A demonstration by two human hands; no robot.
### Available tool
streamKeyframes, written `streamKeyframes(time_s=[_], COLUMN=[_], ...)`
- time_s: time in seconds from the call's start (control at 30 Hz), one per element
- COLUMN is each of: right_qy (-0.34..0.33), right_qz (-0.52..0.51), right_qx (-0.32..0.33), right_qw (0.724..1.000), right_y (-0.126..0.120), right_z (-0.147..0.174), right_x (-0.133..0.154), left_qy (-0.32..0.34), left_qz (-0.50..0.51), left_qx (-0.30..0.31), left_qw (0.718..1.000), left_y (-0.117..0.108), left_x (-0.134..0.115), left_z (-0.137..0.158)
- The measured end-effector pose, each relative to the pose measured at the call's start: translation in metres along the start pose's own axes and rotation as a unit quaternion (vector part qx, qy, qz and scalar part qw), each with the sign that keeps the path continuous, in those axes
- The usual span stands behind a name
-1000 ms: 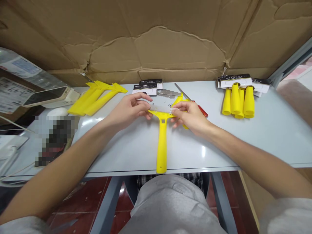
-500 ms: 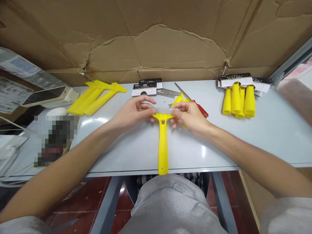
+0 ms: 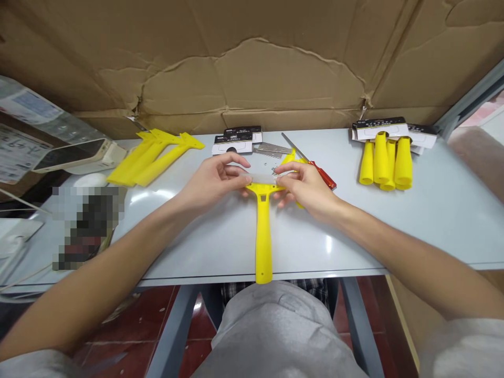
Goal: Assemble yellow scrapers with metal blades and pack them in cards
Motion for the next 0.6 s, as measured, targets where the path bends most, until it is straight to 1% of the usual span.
streamKeyframes(time_s=[0.17,0.4,0.47,0.6], right_qy=[0.002,0.004,0.012,0.051], right_qz=[-0.006,-0.003,0.0,0.02], right_qx=[-0.001,0.009,0.006,0.009], right_qw=[1.0,1.0,1.0,0.998], right_y=[-0.0008,-0.0005,-0.0011,-0.0019], right_z=[0.0007,-0.0013,-0.0018,-0.0013], right_x=[0.001,0.0003,0.0001,-0.0001], left_qy=[0.003,0.006,0.004,0.002], left_qz=[-0.008,-0.007,-0.01,-0.007], left_qx=[-0.013,-0.012,-0.015,-0.025], left_qw=[1.0,1.0,1.0,1.0], left_y=[-0.0016,-0.0017,-0.0019,-0.0023], left_x=[-0.0011,-0.0011,-0.0013,-0.0025], left_z=[0.0001,-0.0003,-0.0001,0.0])
Point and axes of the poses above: each hand's wrist, its own z-axis away from the middle knuckle, its own y-axis out of the palm, x = y × z, the point moved 3 cm from there along -z, towards the middle knuckle, and after that the axes turned 7 degrees about x, right-handed, at the moved point
